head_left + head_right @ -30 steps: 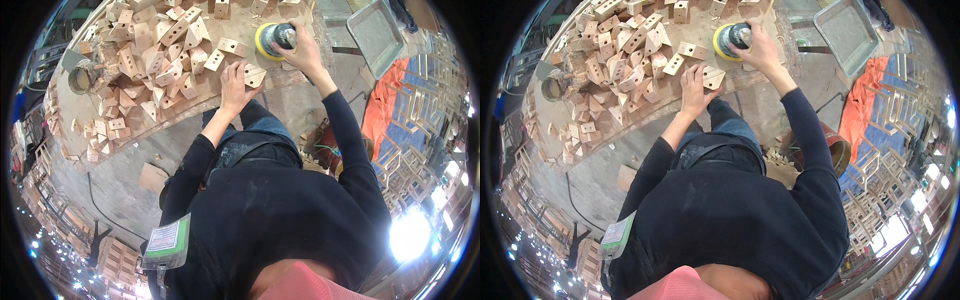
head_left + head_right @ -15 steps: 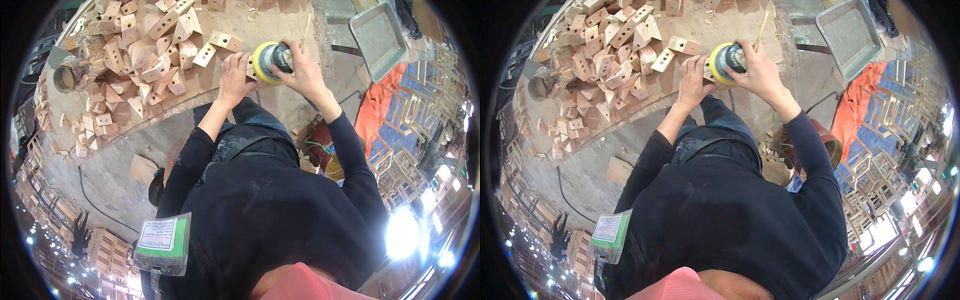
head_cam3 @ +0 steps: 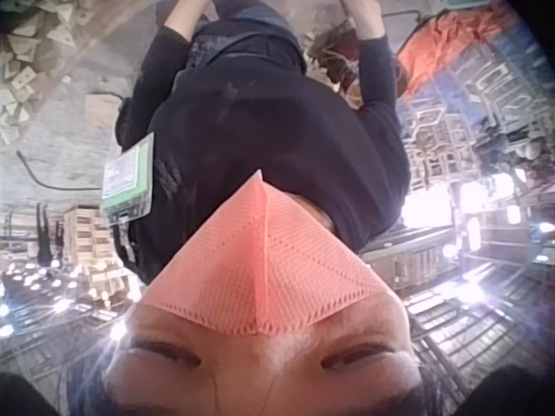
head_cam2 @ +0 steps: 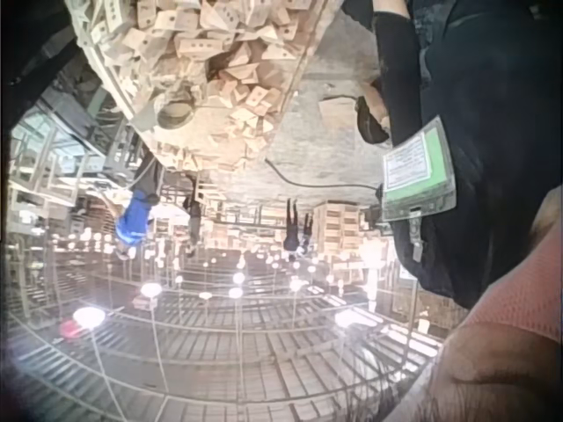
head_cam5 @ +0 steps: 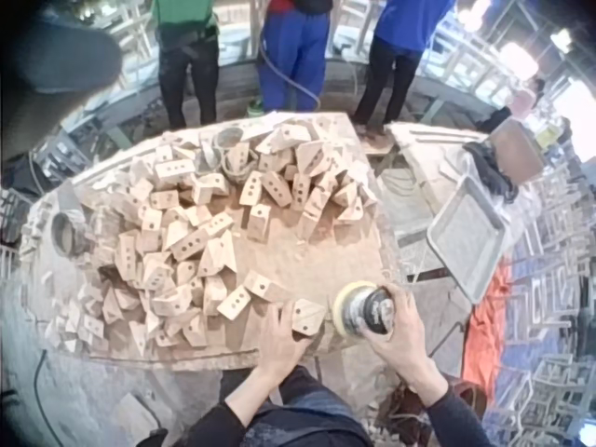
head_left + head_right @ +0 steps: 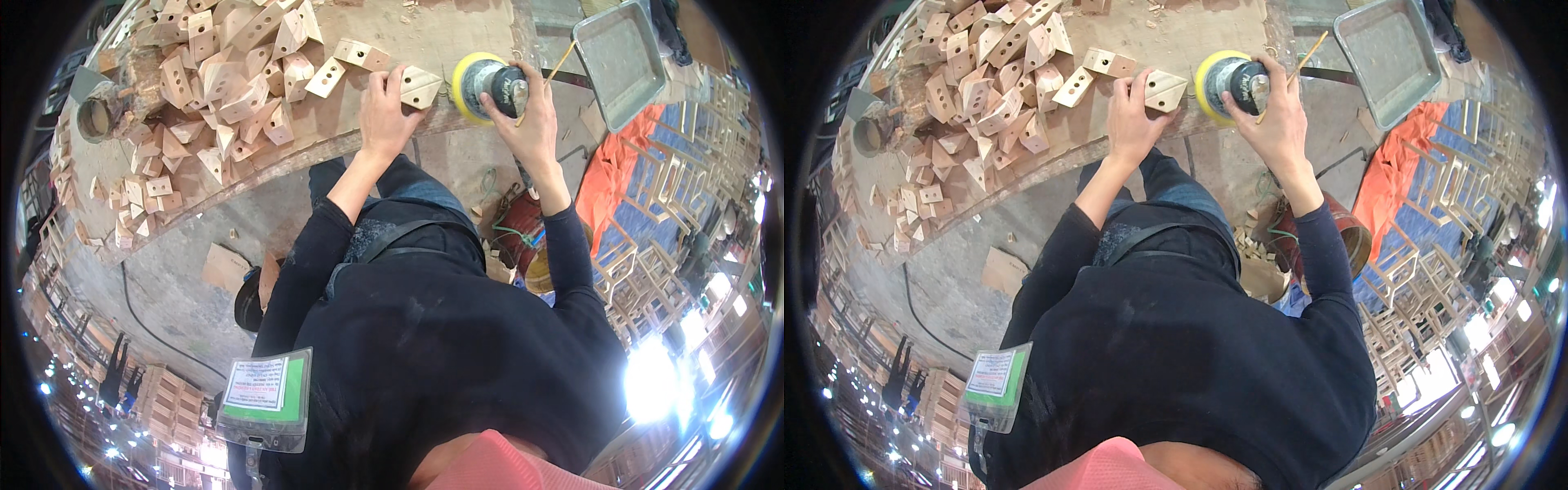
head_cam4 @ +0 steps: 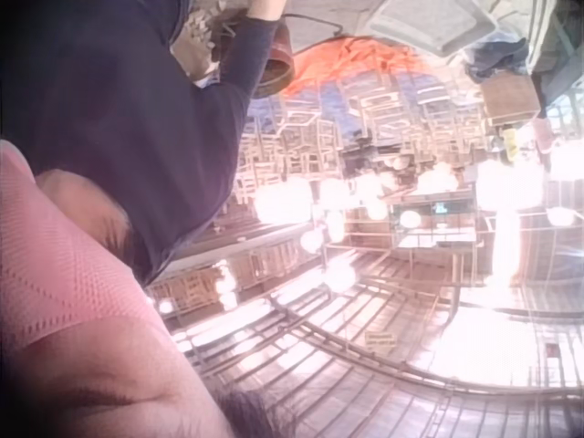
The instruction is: The person applies glue to small wooden blocks using a brush and assembles them into larger units. They pick up blocks, apply glue to specific faces, and press pieces together, repeating the process across multiple units.
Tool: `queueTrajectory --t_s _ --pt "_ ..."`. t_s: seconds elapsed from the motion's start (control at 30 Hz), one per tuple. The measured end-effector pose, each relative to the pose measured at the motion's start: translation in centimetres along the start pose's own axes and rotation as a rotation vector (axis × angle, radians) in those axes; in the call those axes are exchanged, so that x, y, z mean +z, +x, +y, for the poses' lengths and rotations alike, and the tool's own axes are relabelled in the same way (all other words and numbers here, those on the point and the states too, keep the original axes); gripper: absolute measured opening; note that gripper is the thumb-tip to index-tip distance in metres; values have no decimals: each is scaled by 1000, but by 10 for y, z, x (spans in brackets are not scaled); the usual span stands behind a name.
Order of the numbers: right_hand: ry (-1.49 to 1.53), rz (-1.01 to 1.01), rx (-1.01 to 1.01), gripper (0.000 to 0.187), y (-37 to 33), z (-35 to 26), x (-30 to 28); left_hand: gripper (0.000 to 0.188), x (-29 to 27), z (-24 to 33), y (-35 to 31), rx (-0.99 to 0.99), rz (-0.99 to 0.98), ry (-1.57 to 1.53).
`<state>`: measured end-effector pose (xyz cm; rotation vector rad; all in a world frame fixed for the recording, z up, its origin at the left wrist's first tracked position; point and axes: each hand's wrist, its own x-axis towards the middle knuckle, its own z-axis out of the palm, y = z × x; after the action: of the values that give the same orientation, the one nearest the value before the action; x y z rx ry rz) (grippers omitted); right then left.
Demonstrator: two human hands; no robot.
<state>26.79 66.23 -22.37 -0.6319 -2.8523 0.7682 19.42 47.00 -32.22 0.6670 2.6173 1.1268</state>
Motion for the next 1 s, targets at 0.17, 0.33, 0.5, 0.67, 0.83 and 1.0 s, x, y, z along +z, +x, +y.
queueTrajectory --t_s 0.17,0.33,0.5,0.67,0.83,1.0 --pt "57 49 26 62 0 3 -5 78 3 13 13 -126 -107 -151" --pt "55 90 14 62 -3 6 -6 83 1 18 14 30 -18 -154" --pt "53 85 30 63 -5 6 -7 87 6 26 24 120 7 -51" --pt "30 103 38 63 -3 5 -11 88 26 16 36 250 9 -53" --pt "-30 146 36 64 -2 19 -15 78 31 16 49 265 -1 -9" --pt "-72 123 95 67 5 18 -9 60 34 20 62 292 30 167"
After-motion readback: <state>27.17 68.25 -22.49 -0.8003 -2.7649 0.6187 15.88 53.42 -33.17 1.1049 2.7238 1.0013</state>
